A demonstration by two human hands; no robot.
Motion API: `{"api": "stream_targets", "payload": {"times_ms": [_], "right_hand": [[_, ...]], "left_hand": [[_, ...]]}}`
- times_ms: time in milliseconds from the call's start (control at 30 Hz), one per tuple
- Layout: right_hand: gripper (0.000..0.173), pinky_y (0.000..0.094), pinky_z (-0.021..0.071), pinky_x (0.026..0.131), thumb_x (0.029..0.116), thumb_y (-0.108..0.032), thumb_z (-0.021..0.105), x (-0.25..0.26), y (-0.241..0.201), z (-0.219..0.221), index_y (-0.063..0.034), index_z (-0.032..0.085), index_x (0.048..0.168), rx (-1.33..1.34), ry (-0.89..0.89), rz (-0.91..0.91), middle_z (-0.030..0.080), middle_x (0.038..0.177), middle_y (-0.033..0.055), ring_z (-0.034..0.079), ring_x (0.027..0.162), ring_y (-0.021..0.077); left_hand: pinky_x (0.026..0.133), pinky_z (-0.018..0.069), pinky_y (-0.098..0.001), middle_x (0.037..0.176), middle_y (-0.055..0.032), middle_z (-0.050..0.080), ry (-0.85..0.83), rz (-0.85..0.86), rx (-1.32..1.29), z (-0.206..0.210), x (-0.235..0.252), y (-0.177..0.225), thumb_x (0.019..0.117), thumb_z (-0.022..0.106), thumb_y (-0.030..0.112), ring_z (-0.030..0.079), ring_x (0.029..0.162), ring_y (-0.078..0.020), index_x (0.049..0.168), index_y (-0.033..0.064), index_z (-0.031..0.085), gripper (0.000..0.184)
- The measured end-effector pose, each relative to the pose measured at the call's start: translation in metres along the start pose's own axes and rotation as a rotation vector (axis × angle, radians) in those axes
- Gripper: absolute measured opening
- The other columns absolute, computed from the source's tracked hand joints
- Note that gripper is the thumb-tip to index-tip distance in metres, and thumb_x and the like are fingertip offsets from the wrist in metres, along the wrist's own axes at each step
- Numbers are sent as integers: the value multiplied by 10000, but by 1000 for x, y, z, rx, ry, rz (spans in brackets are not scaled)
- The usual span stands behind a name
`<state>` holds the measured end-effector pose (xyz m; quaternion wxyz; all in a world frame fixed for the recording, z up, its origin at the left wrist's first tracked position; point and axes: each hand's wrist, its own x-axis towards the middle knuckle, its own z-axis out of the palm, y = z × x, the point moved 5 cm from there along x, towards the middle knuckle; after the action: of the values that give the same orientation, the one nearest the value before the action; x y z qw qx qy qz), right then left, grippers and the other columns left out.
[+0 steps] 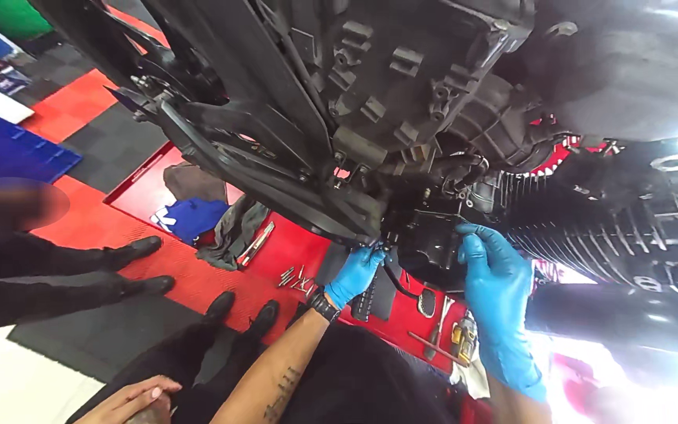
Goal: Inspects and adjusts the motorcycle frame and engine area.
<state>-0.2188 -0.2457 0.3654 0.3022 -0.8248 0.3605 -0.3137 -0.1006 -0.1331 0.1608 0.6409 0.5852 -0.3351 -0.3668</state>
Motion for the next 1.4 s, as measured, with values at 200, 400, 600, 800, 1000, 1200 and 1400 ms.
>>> {"api": "stream_targets", "payload": {"times_ms": [200, 400, 600, 800, 1000, 1200, 1400], "right_hand": [[271, 149, 465, 577, 1040, -171, 464, -5, -3, 4, -55, 709, 1060, -86, 43, -9, 632, 774, -56, 542, 620, -38], [250, 146, 482, 566, 1023, -168, 487, -1, -2, 1, -46, 703, 1055, -79, 10, -1, 619, 730, -70, 553, 602, -36], [267, 169, 469, 585, 1037, -193, 463, -2, -4, 3, -66, 698, 1049, -149, 17, 15, 608, 743, -66, 541, 613, -23], [285, 175, 472, 580, 1045, -233, 454, -5, -6, 2, -74, 690, 1058, -159, -11, 27, 599, 741, -71, 544, 621, -20], [288, 246, 584, 756, 1008, -168, 588, 6, 6, -38, 2, 632, 1236, 158, -15, 95, 705, 1034, 28, 672, 849, 78], [459, 296, 590, 823, 984, -404, 597, -44, 58, -90, -10, 666, 1209, -281, 2, -72, 705, 1096, 99, 682, 963, 116], [535, 393, 578, 773, 959, -556, 577, -45, 84, -74, -58, 680, 1127, -309, -55, 125, 701, 1026, 88, 683, 895, 174]], "left_hand": [[834, 580, -298, 889, -49, 698, 120, 47, 86, 4, -2, -1, 1076, 447, 202, 675, 823, -108, 1113, -30, 651, 310], [918, 560, -341, 993, -72, 720, -22, 50, 143, 0, -1, 0, 1084, 453, 317, 681, 928, -132, 1211, -24, 637, 407], [863, 576, -331, 912, -67, 709, 69, 34, 133, 4, 1, 0, 1064, 491, 265, 683, 851, -135, 1167, -24, 662, 351], [872, 576, -315, 923, -61, 710, 55, 37, 82, 2, -1, -1, 1063, 504, 268, 686, 864, -126, 1155, -24, 665, 346], [918, 575, -307, 1068, -90, 716, 91, 4, 39, 2, -5, -3, 1037, 576, 309, 691, 949, -111, 1270, -54, 607, 432], [889, 591, -289, 1076, -115, 706, 110, -2, 75, 3, -6, 0, 1030, 543, 231, 699, 921, -106, 1316, -87, 566, 429], [882, 596, -283, 1050, -60, 712, 102, 66, 75, 3, -8, -3, 1042, 520, 247, 698, 914, -88, 1334, -83, 528, 441]]}}
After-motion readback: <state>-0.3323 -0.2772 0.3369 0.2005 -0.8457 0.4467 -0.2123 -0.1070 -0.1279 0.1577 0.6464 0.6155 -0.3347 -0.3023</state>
